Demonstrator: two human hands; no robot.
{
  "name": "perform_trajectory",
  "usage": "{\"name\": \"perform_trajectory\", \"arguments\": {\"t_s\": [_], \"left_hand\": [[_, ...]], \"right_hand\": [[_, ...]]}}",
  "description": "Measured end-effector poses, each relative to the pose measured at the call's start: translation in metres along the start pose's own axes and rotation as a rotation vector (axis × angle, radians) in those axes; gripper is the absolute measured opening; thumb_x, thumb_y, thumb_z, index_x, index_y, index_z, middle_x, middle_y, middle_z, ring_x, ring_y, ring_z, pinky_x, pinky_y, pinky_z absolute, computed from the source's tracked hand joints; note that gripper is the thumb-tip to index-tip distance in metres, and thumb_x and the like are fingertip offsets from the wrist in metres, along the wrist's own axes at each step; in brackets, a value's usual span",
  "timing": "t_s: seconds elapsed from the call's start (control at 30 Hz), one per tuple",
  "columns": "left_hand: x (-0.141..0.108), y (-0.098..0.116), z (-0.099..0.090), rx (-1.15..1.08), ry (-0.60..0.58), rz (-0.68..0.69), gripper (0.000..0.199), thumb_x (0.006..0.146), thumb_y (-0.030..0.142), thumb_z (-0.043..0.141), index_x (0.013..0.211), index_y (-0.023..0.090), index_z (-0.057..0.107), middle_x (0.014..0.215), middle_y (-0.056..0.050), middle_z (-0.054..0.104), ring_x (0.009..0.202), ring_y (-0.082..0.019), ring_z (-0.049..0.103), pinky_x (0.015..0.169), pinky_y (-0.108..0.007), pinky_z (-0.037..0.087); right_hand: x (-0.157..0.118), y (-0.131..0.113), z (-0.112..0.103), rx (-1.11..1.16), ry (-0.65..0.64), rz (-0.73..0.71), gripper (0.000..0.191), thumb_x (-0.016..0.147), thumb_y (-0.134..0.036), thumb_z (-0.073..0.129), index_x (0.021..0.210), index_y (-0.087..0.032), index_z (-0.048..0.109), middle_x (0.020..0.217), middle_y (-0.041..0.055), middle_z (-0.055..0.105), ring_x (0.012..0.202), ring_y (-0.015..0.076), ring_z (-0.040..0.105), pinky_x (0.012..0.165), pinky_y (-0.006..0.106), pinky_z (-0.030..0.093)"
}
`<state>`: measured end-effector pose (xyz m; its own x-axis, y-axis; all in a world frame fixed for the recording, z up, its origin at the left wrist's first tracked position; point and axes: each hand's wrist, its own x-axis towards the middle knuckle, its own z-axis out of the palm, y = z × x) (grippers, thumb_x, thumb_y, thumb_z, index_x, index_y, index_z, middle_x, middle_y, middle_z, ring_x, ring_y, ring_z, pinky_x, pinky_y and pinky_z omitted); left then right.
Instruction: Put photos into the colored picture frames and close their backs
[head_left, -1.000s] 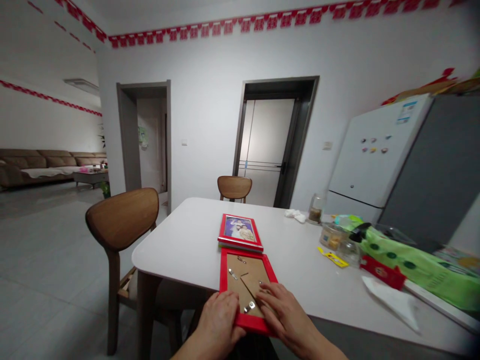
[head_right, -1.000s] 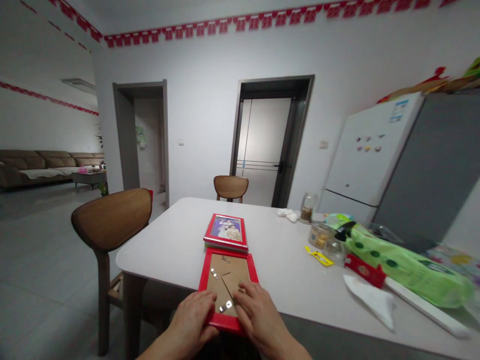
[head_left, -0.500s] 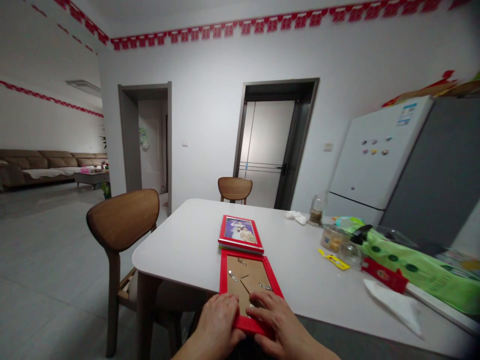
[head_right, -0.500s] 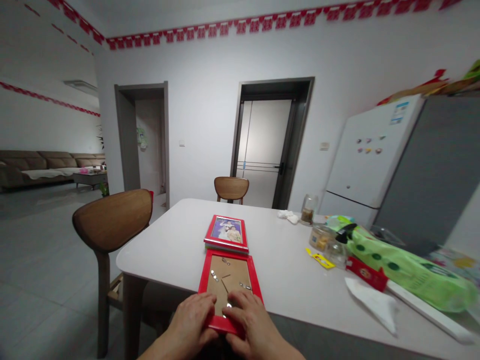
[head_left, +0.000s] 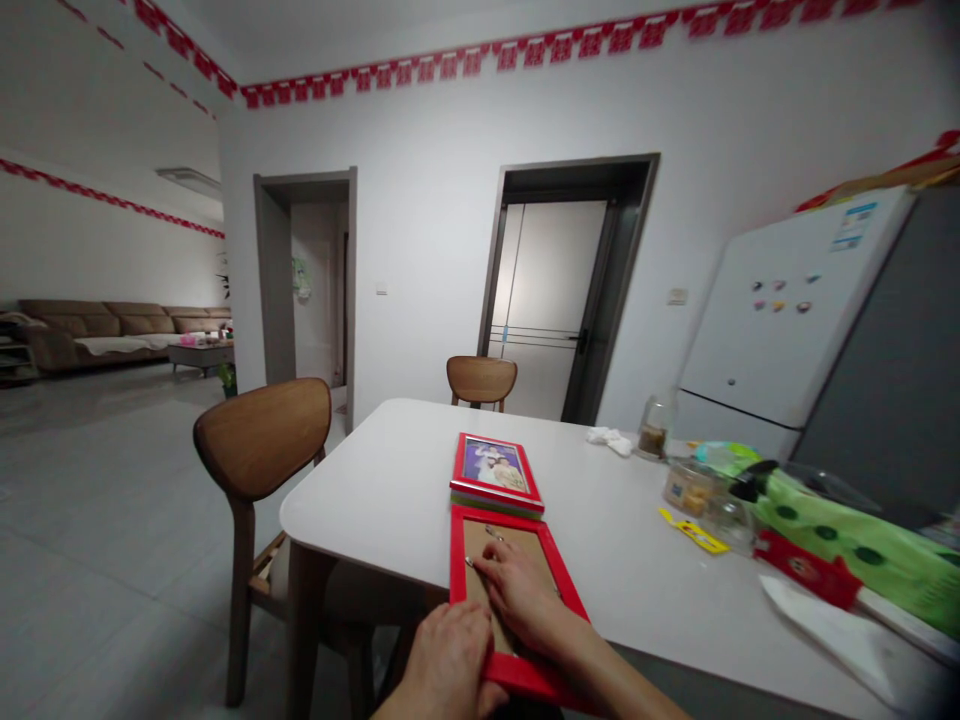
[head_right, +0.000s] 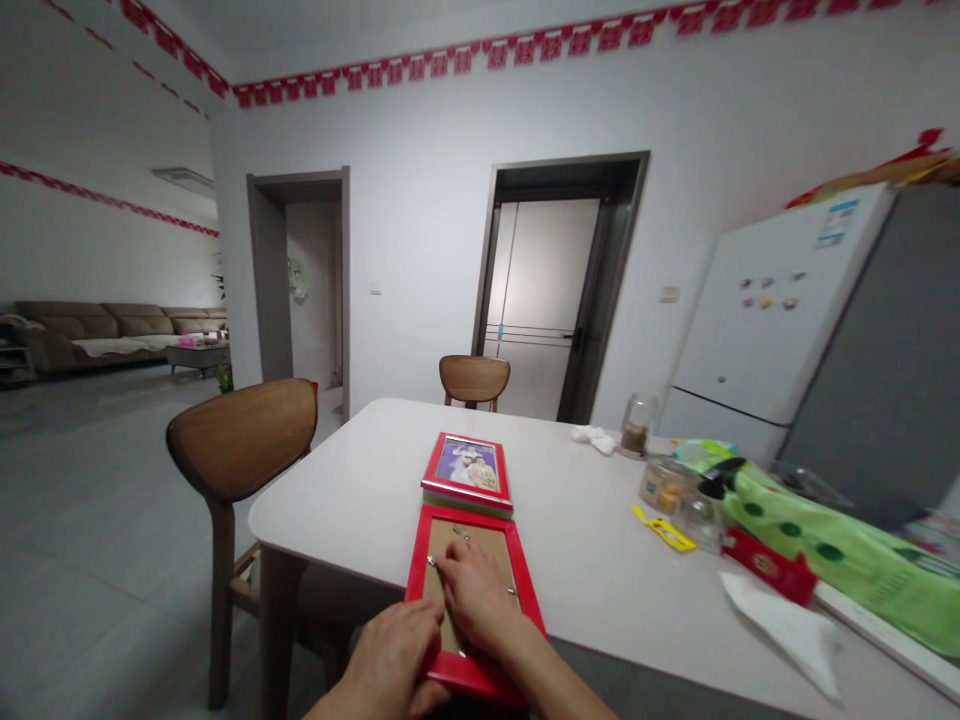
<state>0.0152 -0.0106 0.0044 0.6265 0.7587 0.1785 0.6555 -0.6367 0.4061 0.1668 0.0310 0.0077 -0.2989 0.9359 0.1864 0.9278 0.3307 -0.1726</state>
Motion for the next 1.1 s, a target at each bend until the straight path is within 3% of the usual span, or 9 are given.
{"name": "perform_trajectory", "arguments": {"t_s": [0.17, 0.43, 0.63, 0.8, 0.93, 1.1], "left_hand": [[0.0, -0.001, 0.0, -0.004, 0.008, 0.01, 0.046, 0.061, 0.03, 0.064, 0.104, 0.016, 0.051, 0.11, -0.005, 0.054, 0.101, -0.021, 0.047, 0.091, -0.028, 0.032], [-0.002, 0.003, -0.004, -0.003, 0.038, 0.04, 0.038, 0.061, 0.027, 0.063, 0.096, 0.018, 0.053, 0.104, -0.003, 0.057, 0.096, -0.019, 0.049, 0.087, -0.028, 0.035], [0.0, -0.001, 0.0, -0.012, 0.049, 0.034, 0.049, 0.06, 0.028, 0.065, 0.106, 0.017, 0.051, 0.106, -0.005, 0.056, 0.097, -0.021, 0.05, 0.088, -0.03, 0.036], [0.001, -0.004, 0.004, -0.01, -0.006, 0.004, 0.055, 0.056, 0.027, 0.068, 0.107, 0.012, 0.051, 0.112, -0.01, 0.054, 0.102, -0.024, 0.048, 0.092, -0.033, 0.033], [-0.001, 0.001, -0.001, -0.035, -0.049, -0.003, 0.054, 0.056, 0.023, 0.068, 0.106, 0.011, 0.052, 0.116, -0.01, 0.051, 0.106, -0.023, 0.045, 0.094, -0.03, 0.03], [-0.003, 0.008, -0.007, -0.035, -0.065, -0.051, 0.059, 0.057, 0.023, 0.067, 0.111, 0.01, 0.049, 0.115, -0.011, 0.051, 0.106, -0.024, 0.045, 0.094, -0.032, 0.03]], "right_hand": [[-0.002, 0.004, -0.002, -0.073, -0.057, -0.078, 0.033, 0.081, -0.023, 0.032, 0.105, -0.024, 0.054, 0.097, 0.0072, 0.052, 0.093, 0.0188, 0.044, 0.077, 0.029, 0.032], [0.007, -0.006, 0.001, -0.046, -0.003, -0.055, 0.025, 0.078, -0.018, 0.036, 0.084, -0.018, 0.06, 0.084, 0.0061, 0.054, 0.082, 0.0162, 0.045, 0.071, 0.026, 0.032], [0.005, -0.003, -0.002, 0.049, 0.037, -0.084, 0.025, 0.077, -0.018, 0.037, 0.08, -0.021, 0.062, 0.086, 0.0036, 0.057, 0.085, 0.0151, 0.047, 0.073, 0.026, 0.032], [0.021, 0.019, 0.001, 0.117, 0.109, 0.183, 0.022, 0.074, -0.023, 0.043, 0.087, -0.017, 0.06, 0.084, 0.0057, 0.062, 0.077, 0.0143, 0.054, 0.066, 0.023, 0.035], [0.037, 0.037, 0.008, 0.091, 0.156, 0.362, 0.025, 0.076, -0.031, 0.04, 0.072, -0.016, 0.06, 0.078, 0.0085, 0.063, 0.07, 0.0168, 0.055, 0.058, 0.026, 0.035], [0.05, 0.045, 0.012, 0.086, 0.165, 0.517, 0.021, 0.071, -0.036, 0.047, 0.071, -0.019, 0.06, 0.078, 0.007, 0.064, 0.072, 0.0185, 0.057, 0.057, 0.026, 0.035]]}}
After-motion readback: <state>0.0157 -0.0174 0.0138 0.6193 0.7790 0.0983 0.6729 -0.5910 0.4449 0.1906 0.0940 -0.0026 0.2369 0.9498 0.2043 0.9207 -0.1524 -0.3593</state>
